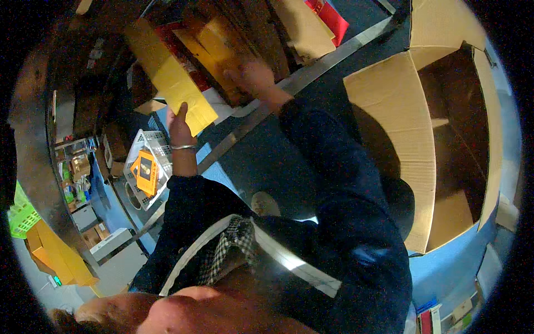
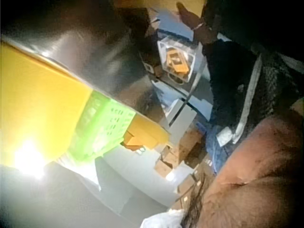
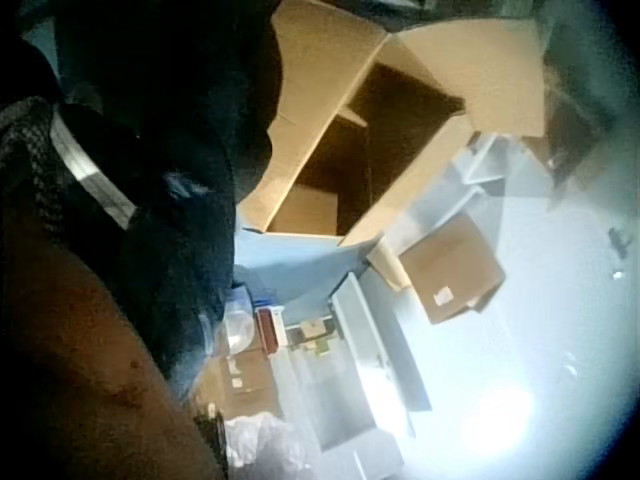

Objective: The person assembles flat-packed cardboard boxes by folding and taping the flaps. They repeatedly pick up a box, fold the sides, and secure them with tape, then move to the next box. The person also gathers and stacks completed boxes.

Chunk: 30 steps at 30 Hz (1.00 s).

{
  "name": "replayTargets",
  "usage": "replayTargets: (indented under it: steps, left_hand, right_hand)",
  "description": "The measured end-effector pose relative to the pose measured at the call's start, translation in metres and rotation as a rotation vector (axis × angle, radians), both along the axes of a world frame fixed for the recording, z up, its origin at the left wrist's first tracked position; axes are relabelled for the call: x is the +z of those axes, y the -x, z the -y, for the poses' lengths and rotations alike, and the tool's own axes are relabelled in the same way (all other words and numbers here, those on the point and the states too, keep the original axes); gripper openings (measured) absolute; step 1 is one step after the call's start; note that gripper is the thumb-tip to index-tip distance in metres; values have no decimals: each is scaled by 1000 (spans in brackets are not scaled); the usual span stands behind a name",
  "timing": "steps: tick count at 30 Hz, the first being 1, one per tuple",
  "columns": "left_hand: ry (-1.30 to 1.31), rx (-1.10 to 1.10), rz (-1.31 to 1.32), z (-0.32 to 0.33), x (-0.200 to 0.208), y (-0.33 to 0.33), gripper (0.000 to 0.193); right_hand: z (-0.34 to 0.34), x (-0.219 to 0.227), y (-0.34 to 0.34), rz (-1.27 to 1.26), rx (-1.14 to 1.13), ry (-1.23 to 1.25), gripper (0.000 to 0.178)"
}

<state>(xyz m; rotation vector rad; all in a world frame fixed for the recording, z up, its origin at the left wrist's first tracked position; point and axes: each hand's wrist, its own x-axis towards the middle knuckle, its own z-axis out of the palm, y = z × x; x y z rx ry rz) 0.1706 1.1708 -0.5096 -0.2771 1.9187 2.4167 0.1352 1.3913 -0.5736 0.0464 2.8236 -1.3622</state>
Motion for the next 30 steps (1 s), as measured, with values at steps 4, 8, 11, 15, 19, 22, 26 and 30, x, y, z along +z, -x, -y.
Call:
replayTargets:
  steps: [4, 8, 11, 15, 19, 22, 26, 30]
  left_hand:
    - [243, 89, -120, 11, -5, -1, 36]
    - [442, 51, -189, 34, -33, -1, 34]
    - [414, -6, -129, 14, -22, -5, 34]
    - [572, -27, -143, 25, -29, -2, 32]
    - [372, -37, -100, 15, -28, -1, 30]
    - [87, -37, -19, 12, -35, 10, 34]
    - [-153, 24, 123, -8, -10, 10, 44]
    - [87, 25, -76, 8, -21, 7, 34]
  right_hand:
    - [0, -44, 8, -269, -158, -572, 51]
    - [-3, -44, 18, -15, -104, -439, 55]
    - [-27, -61, 29, 165, -162, -177, 57]
    - [-43, -43, 27, 255, -107, 322, 50]
    - [-30, -8, 5, 45, -155, 884, 30]
    - [13, -14, -1, -325, -99, 845, 31]
    - [60, 23, -51, 105, -34, 981, 39]
    - [55, 14, -42, 206, 176, 474, 46]
